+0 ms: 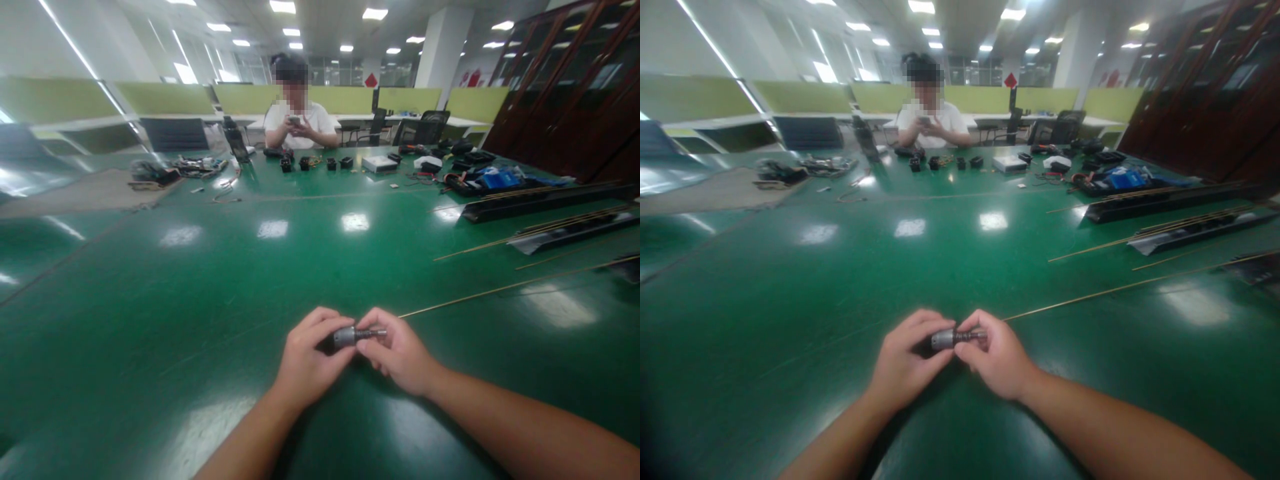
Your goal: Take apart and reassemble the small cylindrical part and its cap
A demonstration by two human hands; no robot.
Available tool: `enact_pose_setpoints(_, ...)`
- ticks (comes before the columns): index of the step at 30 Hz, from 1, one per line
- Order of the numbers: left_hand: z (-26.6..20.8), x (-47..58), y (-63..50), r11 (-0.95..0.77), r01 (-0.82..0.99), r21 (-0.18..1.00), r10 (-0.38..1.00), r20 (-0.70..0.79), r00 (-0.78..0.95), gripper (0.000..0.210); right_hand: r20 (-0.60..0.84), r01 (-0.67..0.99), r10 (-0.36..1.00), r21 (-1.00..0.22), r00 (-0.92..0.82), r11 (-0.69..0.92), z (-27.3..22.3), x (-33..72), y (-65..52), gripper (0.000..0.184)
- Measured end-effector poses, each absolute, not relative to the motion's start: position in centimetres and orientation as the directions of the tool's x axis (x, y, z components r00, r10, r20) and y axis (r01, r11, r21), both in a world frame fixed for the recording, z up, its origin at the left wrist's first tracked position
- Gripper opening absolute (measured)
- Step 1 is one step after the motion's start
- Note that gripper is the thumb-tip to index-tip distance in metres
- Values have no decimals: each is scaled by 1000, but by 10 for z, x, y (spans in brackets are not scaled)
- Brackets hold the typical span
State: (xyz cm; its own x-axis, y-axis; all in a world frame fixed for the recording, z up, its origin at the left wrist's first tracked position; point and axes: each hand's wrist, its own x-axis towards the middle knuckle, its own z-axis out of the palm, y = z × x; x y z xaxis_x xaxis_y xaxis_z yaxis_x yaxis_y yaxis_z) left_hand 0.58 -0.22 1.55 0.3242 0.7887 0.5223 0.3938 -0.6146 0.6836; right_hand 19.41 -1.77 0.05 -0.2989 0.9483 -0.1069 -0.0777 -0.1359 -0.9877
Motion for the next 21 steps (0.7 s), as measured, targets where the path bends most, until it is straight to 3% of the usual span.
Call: enact_pose_setpoints(21,15,5,-1,-612,416,673,791,533,301,24,-143,-62,948,-984,-284,-167,2,194,-16,22)
